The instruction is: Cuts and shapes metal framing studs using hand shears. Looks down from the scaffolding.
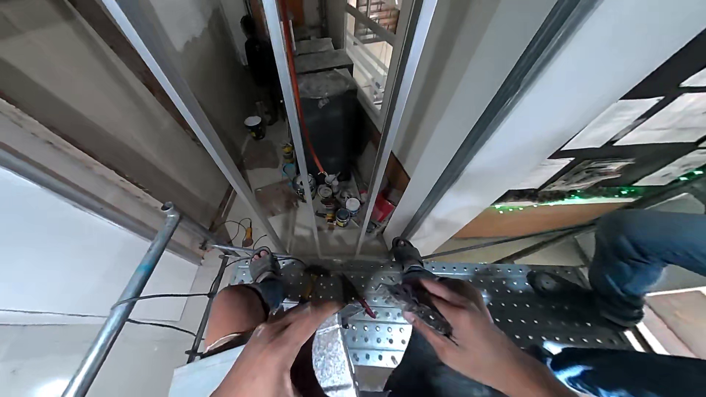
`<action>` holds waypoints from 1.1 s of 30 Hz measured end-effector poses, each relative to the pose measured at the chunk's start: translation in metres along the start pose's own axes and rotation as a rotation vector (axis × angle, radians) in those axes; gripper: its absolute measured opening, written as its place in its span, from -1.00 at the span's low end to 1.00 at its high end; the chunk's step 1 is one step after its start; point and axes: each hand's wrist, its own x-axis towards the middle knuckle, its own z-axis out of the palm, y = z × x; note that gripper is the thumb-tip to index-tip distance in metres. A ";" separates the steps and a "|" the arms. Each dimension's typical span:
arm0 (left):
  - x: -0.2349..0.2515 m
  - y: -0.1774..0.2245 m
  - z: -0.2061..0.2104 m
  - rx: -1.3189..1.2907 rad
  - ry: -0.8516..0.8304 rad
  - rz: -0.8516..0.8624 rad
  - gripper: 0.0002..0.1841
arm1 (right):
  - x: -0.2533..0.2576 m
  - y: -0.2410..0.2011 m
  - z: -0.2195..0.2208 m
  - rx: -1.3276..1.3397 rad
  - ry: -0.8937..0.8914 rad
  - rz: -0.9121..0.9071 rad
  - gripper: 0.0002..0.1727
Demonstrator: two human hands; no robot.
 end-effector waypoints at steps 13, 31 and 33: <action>0.008 -0.027 0.022 0.092 0.068 -0.003 -0.01 | 0.036 -0.002 -0.040 -0.620 -0.087 -0.233 -0.60; 0.005 -0.034 0.027 0.172 0.072 -0.059 0.01 | 0.060 -0.009 -0.041 -0.724 -0.155 -0.300 -0.60; 0.005 -0.033 0.024 0.152 0.068 -0.070 -0.01 | 0.063 -0.006 -0.043 -0.709 -0.146 -0.318 -0.59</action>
